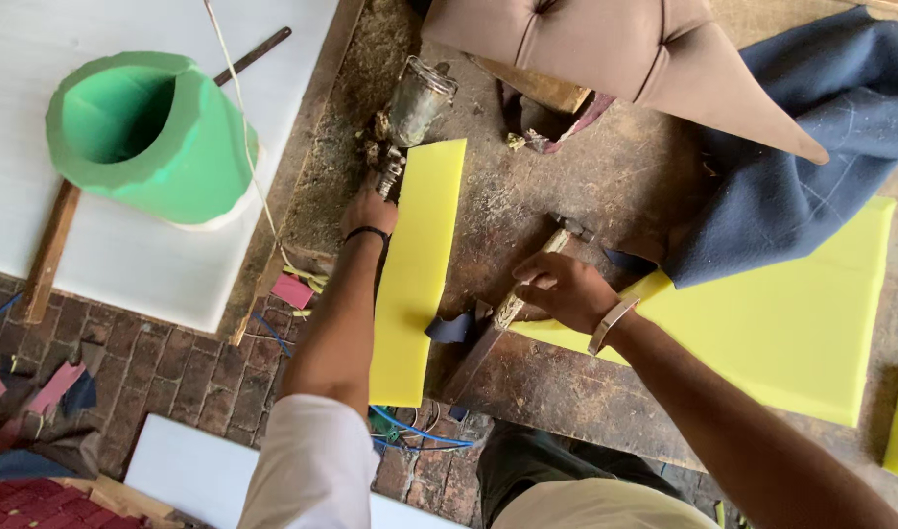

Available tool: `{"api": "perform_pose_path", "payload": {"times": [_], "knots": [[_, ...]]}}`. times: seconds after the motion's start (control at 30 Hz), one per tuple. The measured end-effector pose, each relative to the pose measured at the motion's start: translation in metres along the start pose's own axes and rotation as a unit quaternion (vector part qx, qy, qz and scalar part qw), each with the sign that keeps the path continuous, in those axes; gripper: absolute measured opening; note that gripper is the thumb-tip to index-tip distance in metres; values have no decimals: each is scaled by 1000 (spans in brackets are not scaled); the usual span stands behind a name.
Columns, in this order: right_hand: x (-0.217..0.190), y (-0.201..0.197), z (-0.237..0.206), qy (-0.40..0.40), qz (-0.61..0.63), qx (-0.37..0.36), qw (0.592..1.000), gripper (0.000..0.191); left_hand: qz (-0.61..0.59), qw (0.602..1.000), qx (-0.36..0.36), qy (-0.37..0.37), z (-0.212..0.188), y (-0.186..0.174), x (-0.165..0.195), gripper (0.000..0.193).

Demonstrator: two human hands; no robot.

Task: The person uses a knife to cut yellow foam sheets on a workbench, using a wooden template to guide the cuts. They repeatedly position the template, cut along its edges, and remove excess foam. The person also uses a spray gun to apply adhesive to the foam pieces.

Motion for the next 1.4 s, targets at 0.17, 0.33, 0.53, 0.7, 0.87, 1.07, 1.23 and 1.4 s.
{"api": "perform_pose_path", "payload": {"times": [0.17,0.33,0.53,0.7,0.87,1.07,1.23,1.4], "knots": [[26,7,-12,0,13,25,1000,34,30,999,17,32,8,-5,-8,42],[46,-1,-24,17,47,72,996,32,-120,991,60,0,-43,8,-4,30],[37,5,-32,-65,146,105,982,46,-134,966,154,159,-158,48,44,20],[9,23,-53,-198,260,203,923,86,-149,941,91,289,-260,88,123,29],[30,39,-111,-66,415,338,842,87,-189,902,3,388,-349,140,197,45],[95,10,-214,-242,544,424,682,82,-223,839,-313,386,-413,242,208,51],[219,-26,-360,-196,533,512,644,70,-209,735,-580,283,-444,365,173,22],[370,-22,-530,-140,463,552,679,38,-167,769,-530,317,-480,471,218,26]]}}
Point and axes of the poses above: each hand's wrist, its own z-axis towards the middle knuckle, its own y-axis out of the palm, x = y × z, the point moved 4 cm from there along z, towards the middle knuckle, and after that the axes turned 14 degrees about -x, right-handed, at the moved point
